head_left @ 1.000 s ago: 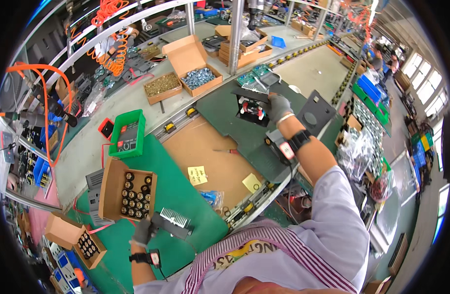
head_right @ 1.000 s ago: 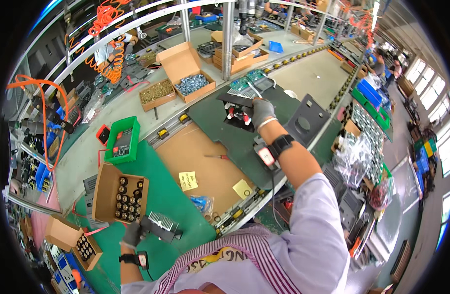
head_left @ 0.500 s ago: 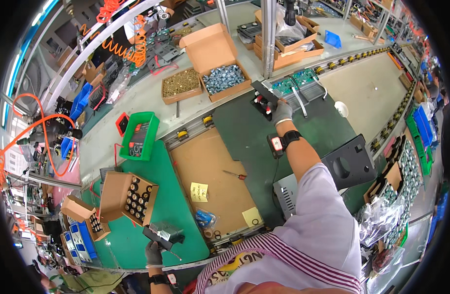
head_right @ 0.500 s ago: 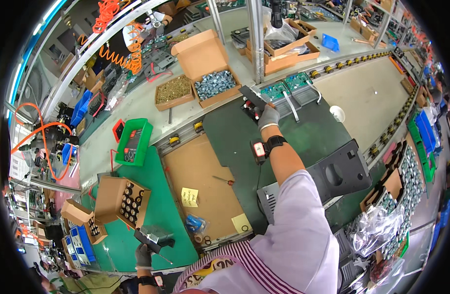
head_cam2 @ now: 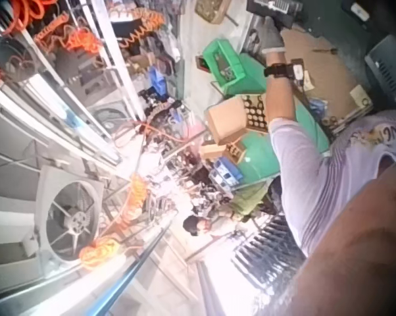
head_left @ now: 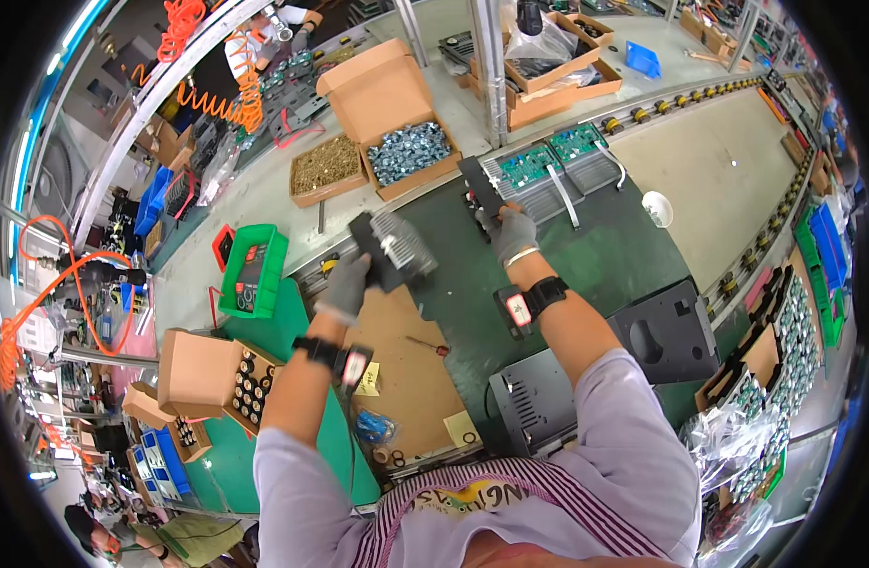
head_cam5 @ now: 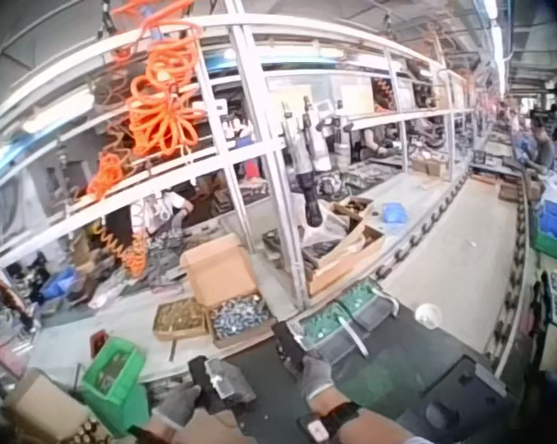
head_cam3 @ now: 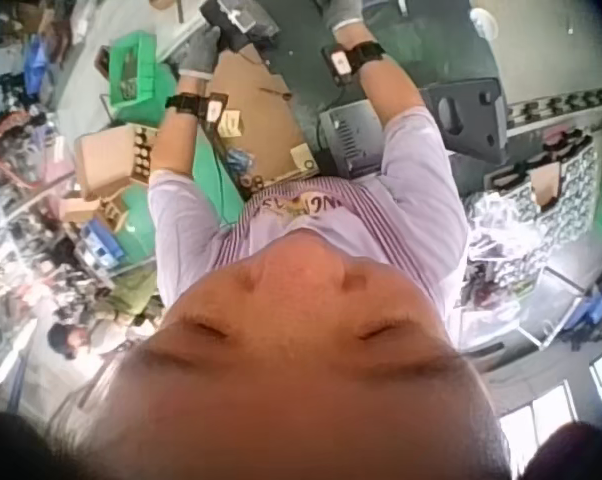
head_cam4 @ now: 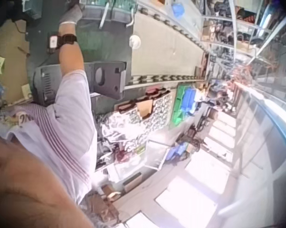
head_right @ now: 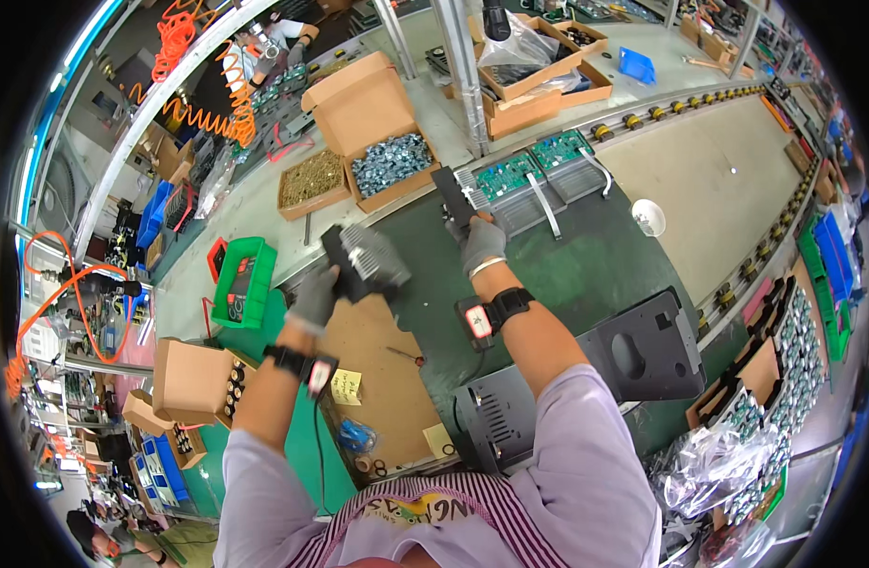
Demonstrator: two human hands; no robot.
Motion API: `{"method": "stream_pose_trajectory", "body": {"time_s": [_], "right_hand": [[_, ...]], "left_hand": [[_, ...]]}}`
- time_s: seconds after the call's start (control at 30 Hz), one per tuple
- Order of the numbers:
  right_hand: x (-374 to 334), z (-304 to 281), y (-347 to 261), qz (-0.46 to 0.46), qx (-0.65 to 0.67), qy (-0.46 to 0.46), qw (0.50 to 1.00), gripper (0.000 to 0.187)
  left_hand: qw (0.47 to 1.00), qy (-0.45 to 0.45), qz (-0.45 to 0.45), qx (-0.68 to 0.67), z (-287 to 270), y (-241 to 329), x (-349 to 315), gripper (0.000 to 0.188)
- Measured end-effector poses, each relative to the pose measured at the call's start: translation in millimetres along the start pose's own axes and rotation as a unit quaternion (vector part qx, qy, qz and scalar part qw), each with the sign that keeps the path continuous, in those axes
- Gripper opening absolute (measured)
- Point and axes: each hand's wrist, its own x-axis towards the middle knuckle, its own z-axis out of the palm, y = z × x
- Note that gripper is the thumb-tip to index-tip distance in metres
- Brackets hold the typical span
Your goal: Assembling electronic controllers on a factory production line, installing components and using an electric screwdriver.
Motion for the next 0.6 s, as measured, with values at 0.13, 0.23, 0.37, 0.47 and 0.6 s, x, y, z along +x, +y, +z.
{"method": "stream_pose_trajectory", "body": {"time_s": [0.13,0.23,0.37,0.47,0.6], "right_hand": [[-12.7,4.9,14.9,0.018,0.062,0.044,0.997,0.028],[-29.5,33.8,32.9,0.018,0.052,0.044,0.997,0.026],[-31.7,32.2,49.2,0.027,0.014,0.04,0.999,0.024],[-40.2,39.9,45.0,0.046,-0.011,0.055,0.997,0.026],[-46.2,47.3,44.6,0.073,-0.001,0.048,0.996,0.018]], "left_hand": [[0.996,-0.047,-0.076,-0.018,37.1,38.7,55.8,0.031],[0.985,-0.043,-0.115,-0.121,34.4,-14.4,82.6,0.033],[0.985,-0.071,-0.092,-0.125,40.9,-30.8,87.7,0.034],[0.976,-0.041,-0.114,-0.183,41.0,-10.0,78.9,0.034],[0.986,-0.003,-0.098,-0.138,38.1,-16.1,81.1,0.031]]}}
